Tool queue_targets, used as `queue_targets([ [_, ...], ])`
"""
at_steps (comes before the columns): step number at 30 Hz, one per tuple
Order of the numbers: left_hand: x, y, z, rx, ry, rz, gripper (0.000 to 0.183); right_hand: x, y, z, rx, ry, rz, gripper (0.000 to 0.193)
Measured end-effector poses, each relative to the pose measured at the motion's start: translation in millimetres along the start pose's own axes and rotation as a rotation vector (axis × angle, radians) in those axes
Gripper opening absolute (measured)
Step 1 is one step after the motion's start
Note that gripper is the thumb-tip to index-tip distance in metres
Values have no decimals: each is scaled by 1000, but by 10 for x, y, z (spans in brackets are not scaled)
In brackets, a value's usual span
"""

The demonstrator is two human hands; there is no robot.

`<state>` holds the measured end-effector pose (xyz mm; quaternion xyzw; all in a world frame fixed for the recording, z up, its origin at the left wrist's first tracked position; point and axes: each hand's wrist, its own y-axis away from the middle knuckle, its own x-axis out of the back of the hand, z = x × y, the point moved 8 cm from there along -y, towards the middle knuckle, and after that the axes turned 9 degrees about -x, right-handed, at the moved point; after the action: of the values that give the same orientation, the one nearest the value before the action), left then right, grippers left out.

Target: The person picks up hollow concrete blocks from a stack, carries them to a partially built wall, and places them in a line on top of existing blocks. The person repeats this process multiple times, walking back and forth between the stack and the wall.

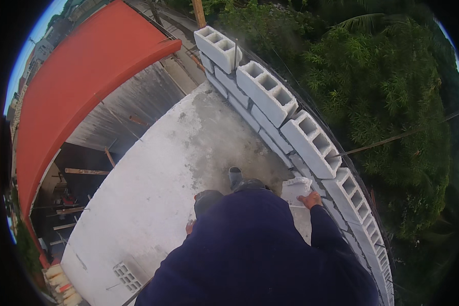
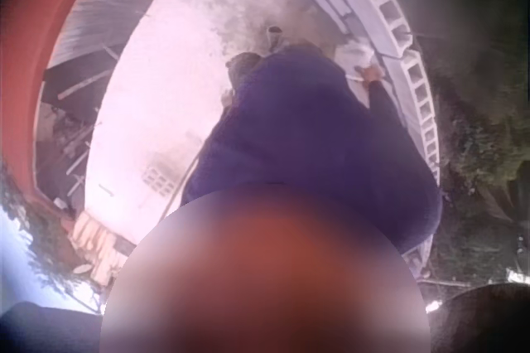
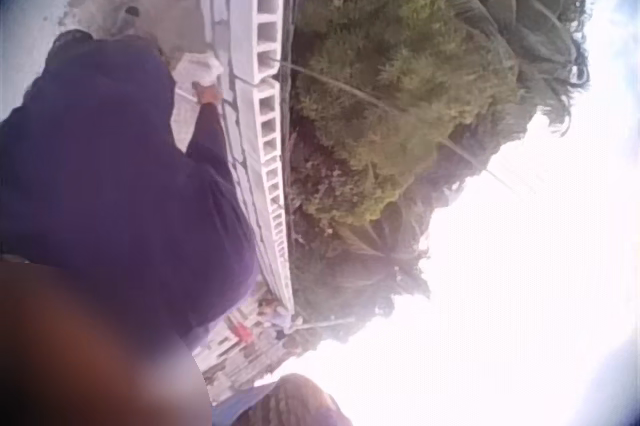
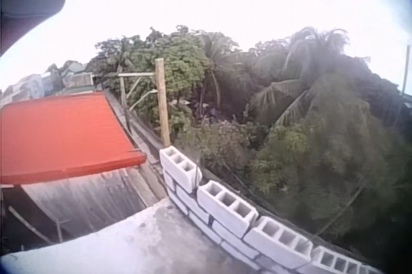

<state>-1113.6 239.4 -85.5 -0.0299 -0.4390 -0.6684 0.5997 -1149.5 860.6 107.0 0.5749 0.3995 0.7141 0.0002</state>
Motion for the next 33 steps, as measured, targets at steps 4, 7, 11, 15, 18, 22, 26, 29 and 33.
queue_targets([
  [4, 752, -1058, 986, -2, 443, 99, 42, 725, -109, -1385, 33, -408, -21, 51],
  [7, 1116, -2030, 1297, -18, 160, -63, 37, 1084, -92, -2325, 3, -850, -134, 36],
  [11, 1740, -3247, 1196, -29, -75, -182, 35, 1444, -70, -3393, -70, -1206, -140, 45],
  [15, 2597, -4113, 1291, 57, 107, -267, 36, 1836, -130, -4319, -43, -1201, 50, 45],
  [18, 3359, -4728, 1408, 233, 166, -248, 39, 1985, -299, -4723, -137, -981, 144, 40],
  [22, 4101, -5641, 1891, 188, 234, -137, 40, 2215, -590, -5236, -163, -828, 391, 51],
  [26, 4224, -6135, 2529, 171, 238, -109, 48, 2368, -887, -5630, -218, -697, 418, 54],
  [29, 3973, -6215, 3134, 134, 179, -228, 52, 2508, -1079, -5912, -218, -589, 464, 54],
  [33, 3480, -6357, 3843, 12, 1, -456, 50, 2517, -1318, -6116, -293, -591, 407, 46],
])
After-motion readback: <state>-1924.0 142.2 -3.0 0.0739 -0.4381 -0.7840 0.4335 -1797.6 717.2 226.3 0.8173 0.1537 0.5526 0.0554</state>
